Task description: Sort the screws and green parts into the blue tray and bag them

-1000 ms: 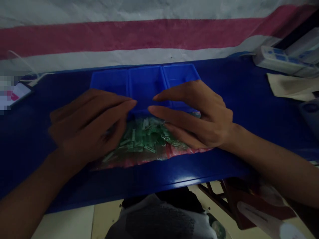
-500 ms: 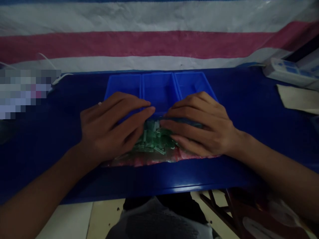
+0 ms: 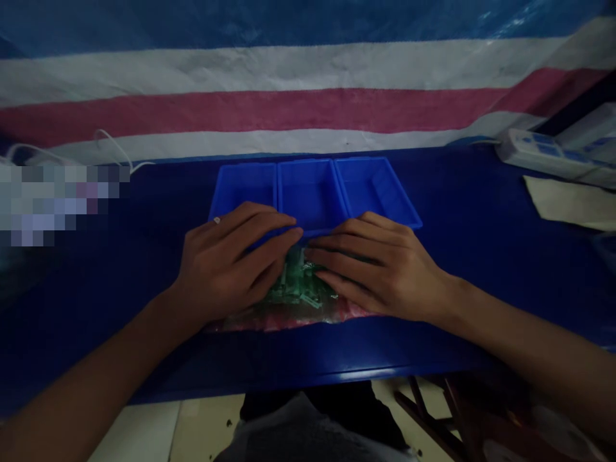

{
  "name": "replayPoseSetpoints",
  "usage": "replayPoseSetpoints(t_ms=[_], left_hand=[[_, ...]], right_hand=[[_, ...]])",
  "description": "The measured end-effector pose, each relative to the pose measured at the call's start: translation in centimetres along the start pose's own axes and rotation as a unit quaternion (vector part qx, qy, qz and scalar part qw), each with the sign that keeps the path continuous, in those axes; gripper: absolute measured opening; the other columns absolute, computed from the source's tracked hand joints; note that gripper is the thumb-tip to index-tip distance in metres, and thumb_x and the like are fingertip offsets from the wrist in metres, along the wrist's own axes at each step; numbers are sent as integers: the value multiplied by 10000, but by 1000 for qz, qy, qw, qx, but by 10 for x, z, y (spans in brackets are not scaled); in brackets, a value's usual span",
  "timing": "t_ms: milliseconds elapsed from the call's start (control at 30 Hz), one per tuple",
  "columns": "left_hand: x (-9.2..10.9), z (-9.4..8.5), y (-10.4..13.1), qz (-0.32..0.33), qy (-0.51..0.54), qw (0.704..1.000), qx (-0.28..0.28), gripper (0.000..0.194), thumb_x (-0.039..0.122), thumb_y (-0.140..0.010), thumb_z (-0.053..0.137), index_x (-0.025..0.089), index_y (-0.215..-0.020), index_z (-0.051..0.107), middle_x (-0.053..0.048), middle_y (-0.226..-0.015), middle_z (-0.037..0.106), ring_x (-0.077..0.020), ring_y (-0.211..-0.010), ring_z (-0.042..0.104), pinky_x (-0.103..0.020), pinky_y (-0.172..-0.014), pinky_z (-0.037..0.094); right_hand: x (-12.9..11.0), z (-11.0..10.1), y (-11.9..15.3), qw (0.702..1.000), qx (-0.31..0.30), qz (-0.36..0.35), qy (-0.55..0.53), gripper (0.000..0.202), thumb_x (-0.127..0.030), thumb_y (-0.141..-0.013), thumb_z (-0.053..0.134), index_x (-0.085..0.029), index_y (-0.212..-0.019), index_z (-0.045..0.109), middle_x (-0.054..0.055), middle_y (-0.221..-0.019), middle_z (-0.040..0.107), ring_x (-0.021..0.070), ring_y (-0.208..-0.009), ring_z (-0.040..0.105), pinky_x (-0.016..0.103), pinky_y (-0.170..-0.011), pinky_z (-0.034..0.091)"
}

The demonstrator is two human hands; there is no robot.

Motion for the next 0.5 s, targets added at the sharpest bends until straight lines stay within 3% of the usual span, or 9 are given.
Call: replayPoseSetpoints(t_ms=[200, 400, 500], left_hand=[[2, -6, -1, -8, 10, 1000, 17, 320, 33, -997, 666, 186, -1275, 707, -80, -1182, 820, -247, -1063, 798, -394, -859, 700], [13, -14, -5, 9, -19, 999, 43, 323, 34, -1009, 704, 176, -1298, 725, -119, -1279, 801, -260, -1180, 790, -402, -962, 707], [11, -18, -5, -37, -4, 998, 59, 258, 118, -1036, 746, 240, -1263, 740, -72, -1313, 791, -247, -1203, 779, -395, -958, 713]], right_hand=[[-2, -17, 4, 996, 92, 12, 9, 238, -18, -980, 732, -98, -1197, 786, 109, -1039, 869, 237, -899, 801, 385, -701, 612], [14, -39, 4, 964, 172, 189, -73, 304, -29, -1004, 708, -284, -1121, 826, -19, -1021, 872, 172, -859, 836, 298, -782, 689], [23, -37, 7, 929, 186, 273, -166, 265, -90, -1013, 720, -320, -1064, 844, -18, -997, 868, 198, -852, 830, 337, -705, 683]])
Point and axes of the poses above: each hand's wrist, its own y-axis away from the middle knuckle, its own z-axis out of the palm, x = y × z, the point moved 8 cm from there along -y, towards the middle knuckle
